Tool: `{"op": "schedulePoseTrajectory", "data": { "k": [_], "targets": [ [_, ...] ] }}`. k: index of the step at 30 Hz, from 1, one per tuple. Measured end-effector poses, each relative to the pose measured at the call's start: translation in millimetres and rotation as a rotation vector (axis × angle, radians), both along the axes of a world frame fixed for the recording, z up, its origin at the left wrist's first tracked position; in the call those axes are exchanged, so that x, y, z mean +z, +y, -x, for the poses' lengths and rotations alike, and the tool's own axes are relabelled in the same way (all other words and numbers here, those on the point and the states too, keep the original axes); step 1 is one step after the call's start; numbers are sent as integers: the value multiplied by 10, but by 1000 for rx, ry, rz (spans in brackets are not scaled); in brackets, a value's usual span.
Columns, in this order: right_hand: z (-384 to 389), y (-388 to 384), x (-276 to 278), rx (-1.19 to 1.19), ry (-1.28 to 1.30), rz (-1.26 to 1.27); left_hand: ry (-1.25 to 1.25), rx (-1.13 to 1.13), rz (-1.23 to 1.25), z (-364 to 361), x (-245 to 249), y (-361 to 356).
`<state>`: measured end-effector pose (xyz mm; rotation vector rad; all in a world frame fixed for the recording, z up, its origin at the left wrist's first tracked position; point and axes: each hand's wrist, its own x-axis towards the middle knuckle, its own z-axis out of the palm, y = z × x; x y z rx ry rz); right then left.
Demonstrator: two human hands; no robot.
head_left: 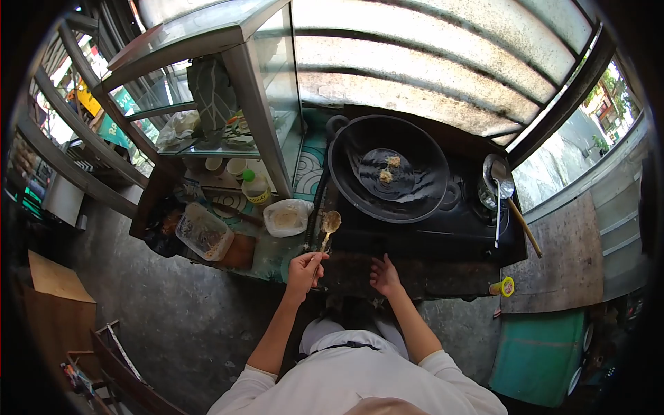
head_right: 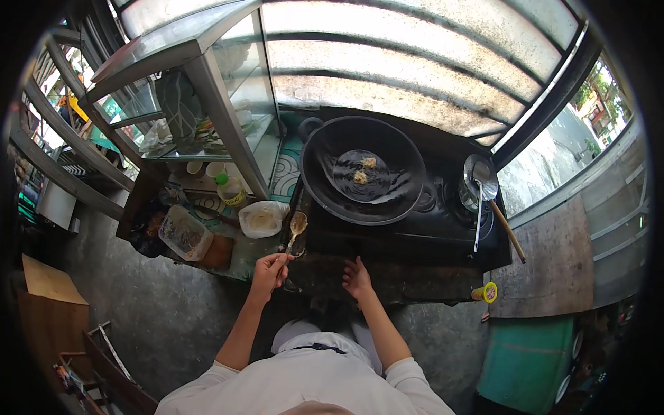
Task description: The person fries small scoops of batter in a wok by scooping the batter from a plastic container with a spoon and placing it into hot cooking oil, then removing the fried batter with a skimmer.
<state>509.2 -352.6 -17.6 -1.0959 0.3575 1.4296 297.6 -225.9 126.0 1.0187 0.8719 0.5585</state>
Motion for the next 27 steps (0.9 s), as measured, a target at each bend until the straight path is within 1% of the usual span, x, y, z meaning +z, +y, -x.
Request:
{"op": "schedulePoseTrajectory", "data": {
  "k": [1, 2, 4, 5, 7, 8, 9, 11, 12, 14, 15, 16, 19, 21, 23, 24, 25, 26, 27],
  "targets": [
    [46, -51, 8, 41, -30, -17, 7, -6, 4, -2, -34, -28],
    [98, -96, 46, 84, -57, -30, 0, 46, 14, -29, -65, -77],
    [347, -100, 376, 276, -206, -75, -8, 156, 40, -74, -133, -197],
    [493, -73, 590, 372, -285, -105, -13, 143, 44, -52, -207, -249],
    [797, -8, 1055, 492, -276, -230, 61, 183, -251, -74, -403, -373],
    [925, 22, 1182, 556, -266, -289, 106, 207, -394, -83, -450, -453],
    [1033, 47, 1214, 545, -300, -292, 92, 221, -225, -81, -419, -528],
    [1255, 85, 1238, 521, -356, -308, 106, 352, -182, -63, -422, -635],
    [1280, 110, 1193, 561, -368, -361, 116, 413, -159, -20, -409, -666],
    [1276, 172, 1075, 625, -393, -461, 140, 407, -169, 156, -414, -675],
    [1327, 200, 1097, 598, -365, -434, 156, 387, -191, 261, -473, -651],
    [1374, 225, 1077, 630, -499, -413, 166, 364, -217, 354, -535, -594],
    [1527, 388, 1029, 699, -920, -355, 186, 552, -180, 869, -763, -188],
    [1652, 569, 1125, 734, -1208, -319, 349, 831, -181, 1341, -980, 246],
    [1812, 843, 1151, 765, -1365, -303, 388, 1032, -118, 1882, -1133, 731],
    [1920, 994, 1175, 781, -1439, -292, 410, 1059, -40, 2115, -1205, 959],
    [2043, 1152, 1200, 812, -1574, -299, 435, 1084, 36, 2343, -1274, 1189],
    [2193, 1318, 1246, 832, -1634, -306, 458, 1108, 112, 2485, -1197, 1406],
    [2349, 1487, 1298, 853, -1695, -312, 478, 1038, 203, 2513, -1003, 1544]
  ]
}}
